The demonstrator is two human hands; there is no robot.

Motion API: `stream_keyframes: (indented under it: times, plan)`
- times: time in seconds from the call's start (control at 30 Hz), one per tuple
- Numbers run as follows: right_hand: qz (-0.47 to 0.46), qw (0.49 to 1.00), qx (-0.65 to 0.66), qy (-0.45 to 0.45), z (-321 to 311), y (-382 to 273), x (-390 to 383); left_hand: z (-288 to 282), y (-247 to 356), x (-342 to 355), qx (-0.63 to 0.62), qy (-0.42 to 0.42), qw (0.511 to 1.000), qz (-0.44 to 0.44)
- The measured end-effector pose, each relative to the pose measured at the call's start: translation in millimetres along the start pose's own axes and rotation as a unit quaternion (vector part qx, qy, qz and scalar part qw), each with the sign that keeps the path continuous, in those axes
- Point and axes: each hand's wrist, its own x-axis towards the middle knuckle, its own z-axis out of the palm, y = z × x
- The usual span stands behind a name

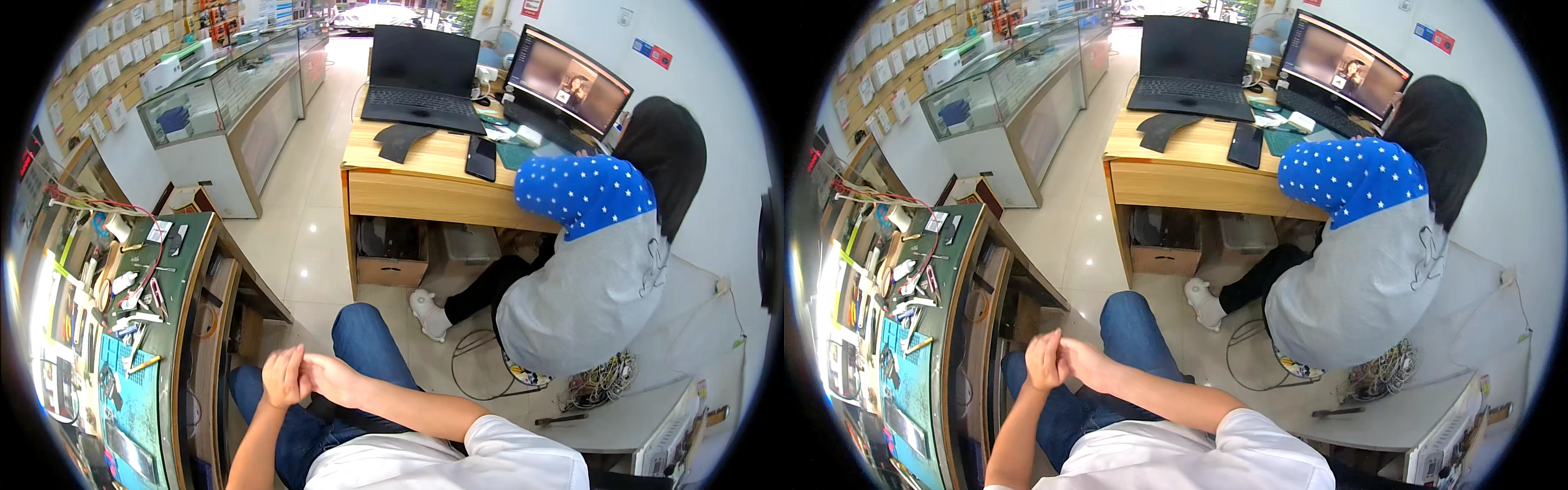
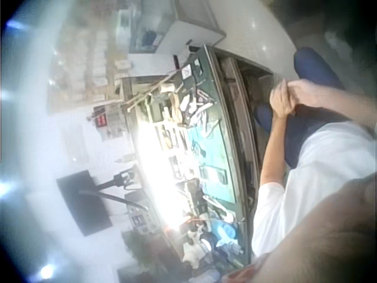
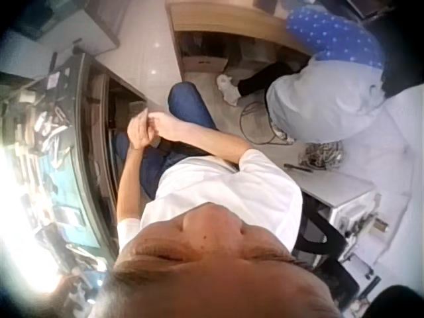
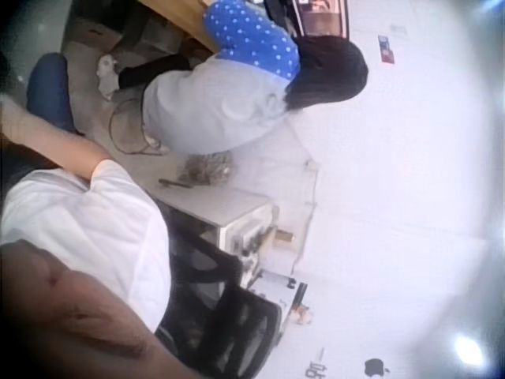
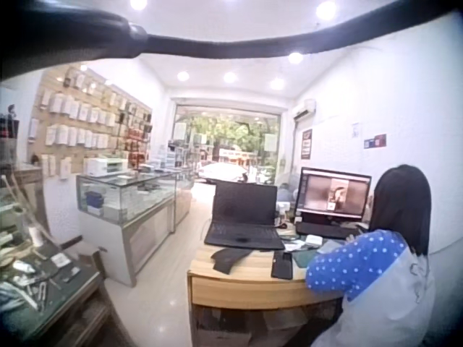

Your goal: The person cleans the internal components of a disassembled smartphone using a small brush and a cotton swab. They then reassemble the phone by placing the motherboard back into the chassis and closing the device.

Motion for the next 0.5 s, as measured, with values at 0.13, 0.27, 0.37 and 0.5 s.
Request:
stream_keyframes:
  times: [0.13,0.27,0.37,0.5]
  plan:
    - [0.034,0.997,-0.007,-0.062,17.5,-50.4,-57.5,-28.3,-28.1,-134.1,0.230,-0.187,0.899,-0.322]
    - [-0.228,0.962,-0.143,0.053,17.0,-105.7,-76.5,-58.0,16.9,-157.1,0.172,-0.168,0.863,-0.443]
    - [-0.259,0.925,-0.262,0.092,-23.4,-95.9,-55.2,-62.9,43.4,-201.8,0.010,-0.052,0.788,-0.613]
    - [-0.049,0.959,-0.156,0.231,-135.5,-86.7,24.5,-63.9,103.1,-224.7,-0.093,0.004,0.693,-0.715]
